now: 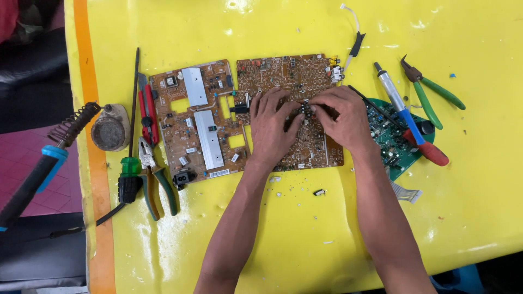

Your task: The person uses a soldering iron and a blue marker to work on a green circuit board. They then flip the board over and use their hands to press and adjust components on the brown side of the board.

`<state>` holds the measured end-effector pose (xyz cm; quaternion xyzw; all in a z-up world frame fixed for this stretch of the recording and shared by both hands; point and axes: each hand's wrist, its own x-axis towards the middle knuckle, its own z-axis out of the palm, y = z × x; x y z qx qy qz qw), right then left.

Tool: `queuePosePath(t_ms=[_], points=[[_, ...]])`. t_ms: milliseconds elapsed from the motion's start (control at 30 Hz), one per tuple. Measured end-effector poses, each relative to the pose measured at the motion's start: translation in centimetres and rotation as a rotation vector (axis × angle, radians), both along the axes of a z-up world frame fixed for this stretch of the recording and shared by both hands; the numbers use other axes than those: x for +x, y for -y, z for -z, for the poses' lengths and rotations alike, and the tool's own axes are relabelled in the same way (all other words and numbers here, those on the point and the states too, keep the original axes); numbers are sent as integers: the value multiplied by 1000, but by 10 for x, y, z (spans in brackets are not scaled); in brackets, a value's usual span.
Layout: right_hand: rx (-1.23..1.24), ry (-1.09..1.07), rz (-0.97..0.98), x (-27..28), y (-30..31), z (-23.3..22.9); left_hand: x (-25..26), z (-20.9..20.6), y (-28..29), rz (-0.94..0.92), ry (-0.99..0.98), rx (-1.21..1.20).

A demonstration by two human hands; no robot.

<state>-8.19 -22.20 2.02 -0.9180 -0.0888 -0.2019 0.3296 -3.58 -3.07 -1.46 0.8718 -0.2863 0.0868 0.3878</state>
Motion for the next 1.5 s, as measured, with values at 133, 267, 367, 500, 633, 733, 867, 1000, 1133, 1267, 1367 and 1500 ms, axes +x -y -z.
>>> queuePosePath(t_ms=[133,267,367,500,633,733,867,1000,1133,1267,1367,1500], points=[[78,-120,28,3,-4,-11,0,1,1,-6,13,-5],[83,-154,50,5,-4,-13,1,2,1,-5,1,3],[140,-189,50,7,-6,-18,2,3,2,-5,-2,-5],[116,-239,81,8,-10,-19,1,2,2,-11,-13,0],[75,-239,109,10,-11,-17,1,4,2,-5,-19,5],[82,-263,107,12,-11,-21,2,3,2,-5,-24,15],[117,-285,84,9,-13,-32,2,4,1,2,-33,0],[122,-287,108,9,-9,-19,2,2,1,4,-36,-5],[108,-271,135,11,-10,-15,3,3,1,2,-19,-16],[129,-267,107,11,-11,-18,3,-1,0,5,-34,-17],[140,-259,103,11,-12,-20,3,2,1,2,-33,-14],[148,-284,71,6,-9,-34,2,-1,0,7,-38,-9]])
